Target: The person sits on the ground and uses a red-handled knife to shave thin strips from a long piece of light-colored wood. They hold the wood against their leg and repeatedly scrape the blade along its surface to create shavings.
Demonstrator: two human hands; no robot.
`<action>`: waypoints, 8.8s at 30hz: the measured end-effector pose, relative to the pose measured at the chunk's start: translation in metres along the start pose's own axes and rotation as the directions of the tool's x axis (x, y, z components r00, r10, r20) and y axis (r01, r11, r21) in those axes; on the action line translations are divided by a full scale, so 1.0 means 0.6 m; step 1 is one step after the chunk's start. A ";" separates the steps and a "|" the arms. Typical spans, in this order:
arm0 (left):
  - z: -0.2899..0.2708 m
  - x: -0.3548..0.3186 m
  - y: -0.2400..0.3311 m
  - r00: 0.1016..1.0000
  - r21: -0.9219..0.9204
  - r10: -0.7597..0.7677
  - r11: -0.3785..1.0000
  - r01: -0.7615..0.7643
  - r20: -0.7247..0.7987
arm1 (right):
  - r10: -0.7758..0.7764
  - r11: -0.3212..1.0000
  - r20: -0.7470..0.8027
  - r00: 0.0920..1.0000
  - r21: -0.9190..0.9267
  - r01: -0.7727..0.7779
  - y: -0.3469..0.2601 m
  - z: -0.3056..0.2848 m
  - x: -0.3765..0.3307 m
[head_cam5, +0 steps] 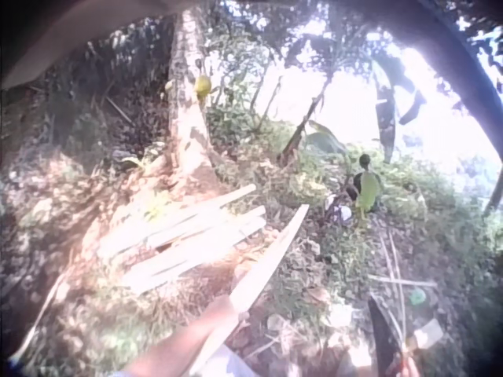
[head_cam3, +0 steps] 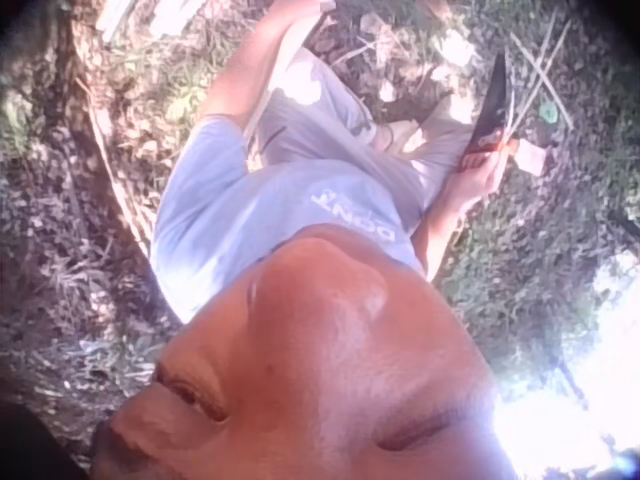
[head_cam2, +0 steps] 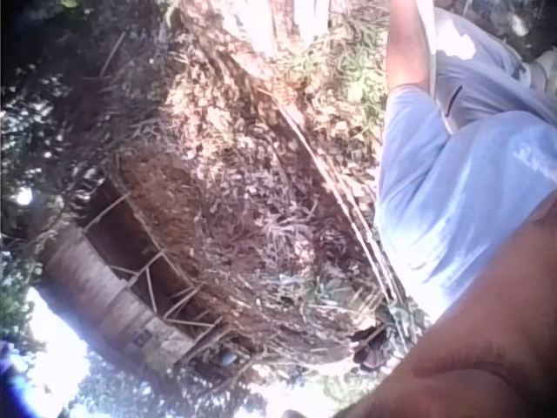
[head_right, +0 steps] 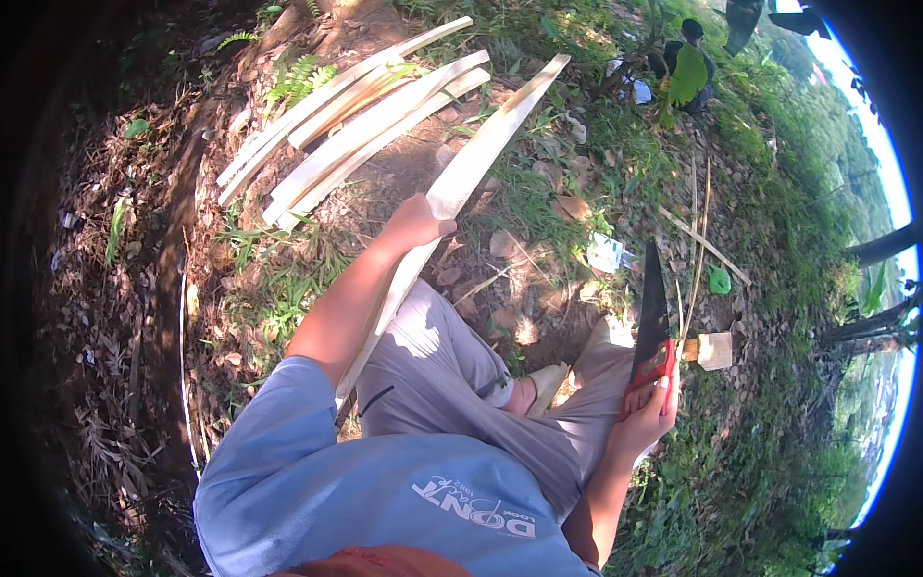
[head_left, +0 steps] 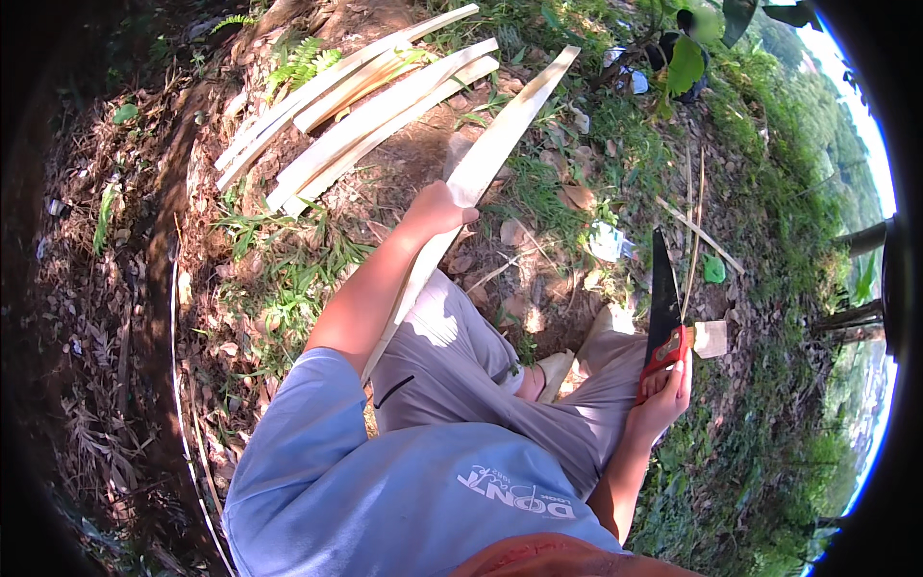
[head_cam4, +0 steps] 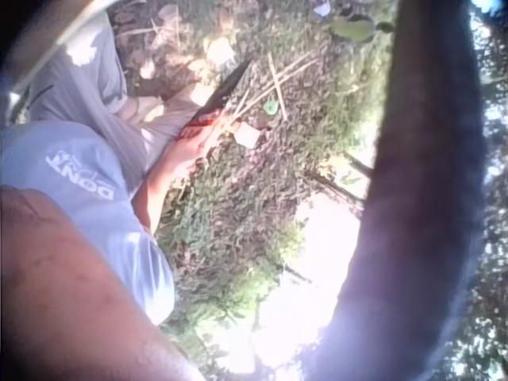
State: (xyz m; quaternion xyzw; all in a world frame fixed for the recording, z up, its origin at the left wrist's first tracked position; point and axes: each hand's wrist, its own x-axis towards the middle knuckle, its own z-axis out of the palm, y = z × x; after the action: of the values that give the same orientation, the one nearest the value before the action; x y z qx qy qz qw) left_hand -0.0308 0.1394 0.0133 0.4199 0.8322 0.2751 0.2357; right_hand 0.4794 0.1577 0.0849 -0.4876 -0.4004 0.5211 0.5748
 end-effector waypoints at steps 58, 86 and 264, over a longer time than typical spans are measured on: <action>0.094 -0.122 -0.032 0.867 0.153 -0.474 0.855 0.495 -0.158 | 0.311 0.786 0.896 0.319 -0.430 0.443 0.016 0.347 0.097; 0.058 -0.130 -0.135 0.935 0.074 -0.350 0.932 0.354 -0.064 | 0.227 0.738 0.859 0.458 -0.459 0.495 -0.020 0.284 -0.071; 0.062 -0.113 -0.197 0.993 0.251 -0.066 0.964 0.087 -0.094 | 0.079 0.869 0.849 0.522 -0.315 0.381 0.195 0.361 -0.084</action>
State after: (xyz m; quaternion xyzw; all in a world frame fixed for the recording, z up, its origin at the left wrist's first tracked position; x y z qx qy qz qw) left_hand -0.0389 0.0342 -0.0807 0.4021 0.8855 0.1741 0.1547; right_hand 0.2381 0.1368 0.0168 -0.2601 -0.7808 0.5238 0.2199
